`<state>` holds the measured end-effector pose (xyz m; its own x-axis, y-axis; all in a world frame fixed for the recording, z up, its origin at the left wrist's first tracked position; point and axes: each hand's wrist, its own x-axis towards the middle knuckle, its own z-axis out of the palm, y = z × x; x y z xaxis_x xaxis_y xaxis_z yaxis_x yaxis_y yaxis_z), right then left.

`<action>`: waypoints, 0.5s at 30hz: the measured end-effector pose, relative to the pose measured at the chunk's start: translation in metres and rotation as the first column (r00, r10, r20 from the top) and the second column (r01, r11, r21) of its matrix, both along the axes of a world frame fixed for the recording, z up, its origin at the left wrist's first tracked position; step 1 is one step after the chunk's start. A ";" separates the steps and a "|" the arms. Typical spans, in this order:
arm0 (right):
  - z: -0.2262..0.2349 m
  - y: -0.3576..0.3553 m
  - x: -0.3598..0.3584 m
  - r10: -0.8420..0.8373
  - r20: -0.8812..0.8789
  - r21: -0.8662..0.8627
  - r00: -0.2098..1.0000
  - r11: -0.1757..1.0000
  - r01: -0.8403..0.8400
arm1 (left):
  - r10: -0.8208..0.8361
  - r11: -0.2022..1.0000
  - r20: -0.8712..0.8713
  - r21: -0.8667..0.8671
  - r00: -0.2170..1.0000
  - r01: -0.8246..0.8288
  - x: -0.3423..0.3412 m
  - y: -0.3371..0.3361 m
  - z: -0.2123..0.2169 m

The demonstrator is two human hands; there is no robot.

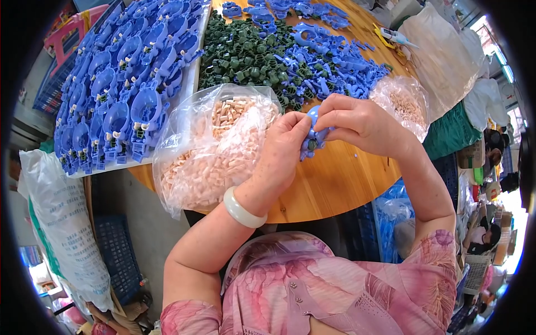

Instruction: Assembling small green and pink plastic components into blue circular frames.

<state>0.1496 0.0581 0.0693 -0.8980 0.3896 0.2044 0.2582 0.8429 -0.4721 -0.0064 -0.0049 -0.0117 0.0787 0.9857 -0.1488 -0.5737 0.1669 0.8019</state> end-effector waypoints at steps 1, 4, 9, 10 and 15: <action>-0.001 -0.002 -0.001 0.010 -0.022 0.058 1.000 0.998 -0.009 | 0.003 1.000 0.001 0.000 1.000 -0.003 -0.001 0.000 0.001; 0.002 -0.004 -0.002 0.018 0.097 0.351 0.995 0.935 -0.051 | -0.017 1.000 -0.004 -0.012 1.000 0.017 -0.002 0.001 -0.001; 0.002 -0.004 0.002 0.083 0.100 0.509 0.992 0.852 -0.123 | -0.055 0.999 0.019 0.001 0.998 0.055 -0.002 0.002 -0.006; 0.002 -0.005 0.002 0.086 0.107 0.510 0.990 0.850 -0.129 | -0.054 0.999 0.020 0.001 0.998 0.054 -0.003 0.002 -0.005; -0.002 -0.004 0.002 0.104 0.078 0.554 0.991 0.823 -0.130 | -0.078 0.996 0.050 -0.029 0.996 0.079 -0.001 0.001 -0.004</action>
<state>0.1516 0.0544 0.0676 -0.9425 0.1126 0.3146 0.1494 0.9842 0.0954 -0.0071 -0.0038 -0.0155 0.1637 0.9712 -0.1730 -0.5958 0.2371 0.7674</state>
